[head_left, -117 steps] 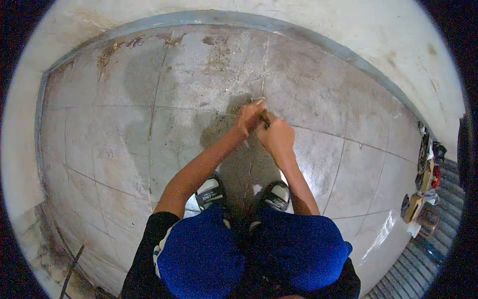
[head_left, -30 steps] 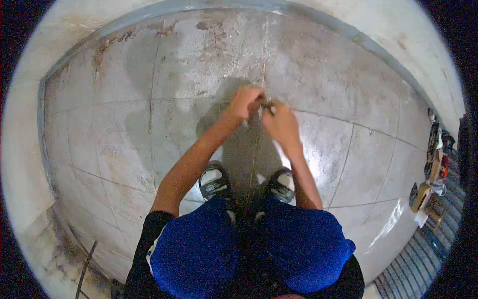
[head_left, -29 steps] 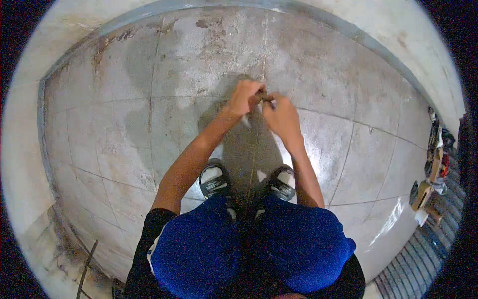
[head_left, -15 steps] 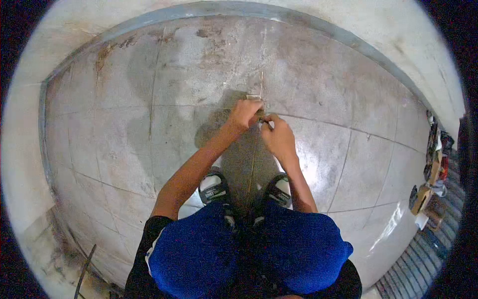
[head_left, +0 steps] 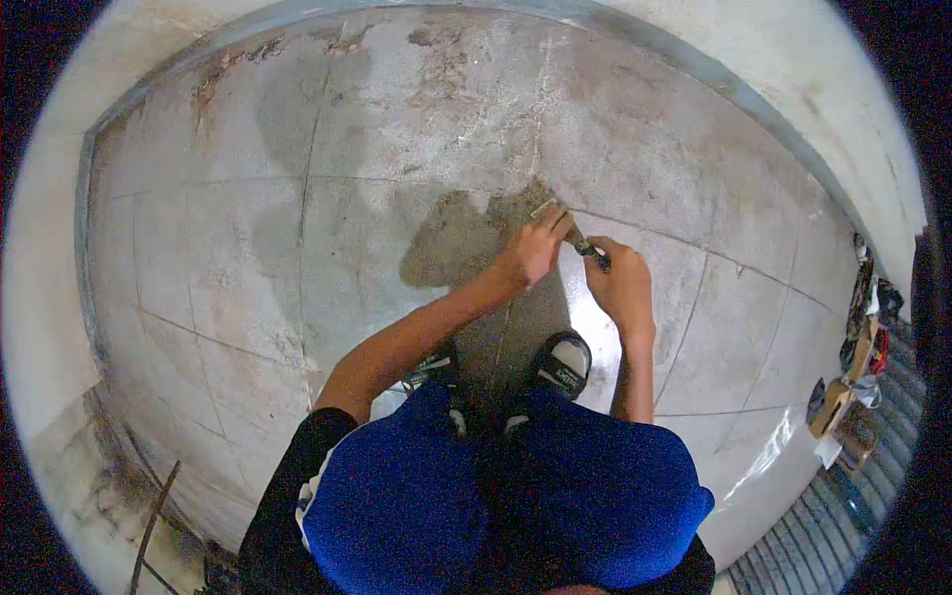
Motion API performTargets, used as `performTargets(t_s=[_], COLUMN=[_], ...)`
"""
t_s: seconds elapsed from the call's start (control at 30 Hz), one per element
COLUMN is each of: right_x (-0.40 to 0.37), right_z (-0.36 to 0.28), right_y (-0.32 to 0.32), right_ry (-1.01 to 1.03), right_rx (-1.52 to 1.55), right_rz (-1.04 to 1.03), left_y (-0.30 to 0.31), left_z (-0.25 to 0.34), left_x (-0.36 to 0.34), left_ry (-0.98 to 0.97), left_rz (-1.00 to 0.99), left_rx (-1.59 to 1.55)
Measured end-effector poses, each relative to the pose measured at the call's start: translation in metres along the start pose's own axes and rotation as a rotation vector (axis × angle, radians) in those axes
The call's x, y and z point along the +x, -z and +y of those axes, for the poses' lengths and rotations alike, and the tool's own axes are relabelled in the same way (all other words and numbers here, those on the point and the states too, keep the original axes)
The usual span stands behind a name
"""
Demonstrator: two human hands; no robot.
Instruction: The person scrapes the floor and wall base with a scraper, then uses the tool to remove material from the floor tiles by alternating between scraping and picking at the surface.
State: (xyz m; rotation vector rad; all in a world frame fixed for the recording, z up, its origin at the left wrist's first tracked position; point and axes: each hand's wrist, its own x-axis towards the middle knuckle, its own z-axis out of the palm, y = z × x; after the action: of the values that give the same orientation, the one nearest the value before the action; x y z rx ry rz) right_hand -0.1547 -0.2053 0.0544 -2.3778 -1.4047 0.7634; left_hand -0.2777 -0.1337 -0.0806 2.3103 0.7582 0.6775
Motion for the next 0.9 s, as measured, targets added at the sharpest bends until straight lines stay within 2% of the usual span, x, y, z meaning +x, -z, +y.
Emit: performTargets(t_s=[0.07,0.13,0.17,0.23,0.27,0.3,0.33,0.4,0.43,0.53,0.63,0.73,0.83,0.9], right_x=[0.016,0.032,0.028,0.0,-0.011,-0.02,-0.017,-0.007,-0.012,0.003,-0.032,-0.019,0.006,-0.007], right_z=[-0.005,0.004,-0.006,-0.046,-0.045,-0.044,-0.036,-0.054,-0.059,-0.085,-0.097,-0.094,-0.11,-0.113], right_y=[-0.009,-0.04,-0.043,-0.019,-0.029,-0.038,-0.052,-0.05,-0.059,-0.067,-0.075,-0.093,-0.102,-0.085], right_ry=[0.073,0.177,0.115,-0.053,-0.083,-0.004,0.041,-0.03,0.001,0.149,0.241,0.194,0.227,0.212], right_rx=[0.072,0.129,0.164,0.03,0.034,0.006,0.067,0.105,0.133,0.188,0.135,0.015,0.014,-0.066], right_rz=[0.09,0.216,0.144,-0.024,-0.048,0.011,-0.004,-0.066,-0.066,0.01,0.042,-0.145,-0.081,-0.15], left_y=[-0.001,0.029,0.043,0.022,0.029,0.039,0.05,0.057,0.058,0.102,0.101,0.089,0.097,0.095], left_z=[-0.022,-0.024,-0.017,-0.023,-0.033,-0.041,-0.059,-0.054,-0.046,-0.031,-0.027,-0.047,-0.066,-0.045], left_x=[0.009,0.027,0.024,-0.021,-0.015,-0.008,0.008,-0.018,-0.045,-0.031,-0.069,-0.078,-0.053,-0.066], left_ry=[0.059,0.173,0.211,0.248,0.226,0.204,0.151,0.126,0.14,0.295,0.141,0.166,0.22,0.249], left_rz=[-0.036,-0.105,-0.154,-0.319,-0.306,-0.292,-0.185,-0.057,-0.011,0.006,0.074,0.196,0.274,0.152], left_rx=[0.042,0.142,0.123,0.104,0.14,0.177,0.235,0.262,0.261,0.245,0.289,0.326,0.28,0.194])
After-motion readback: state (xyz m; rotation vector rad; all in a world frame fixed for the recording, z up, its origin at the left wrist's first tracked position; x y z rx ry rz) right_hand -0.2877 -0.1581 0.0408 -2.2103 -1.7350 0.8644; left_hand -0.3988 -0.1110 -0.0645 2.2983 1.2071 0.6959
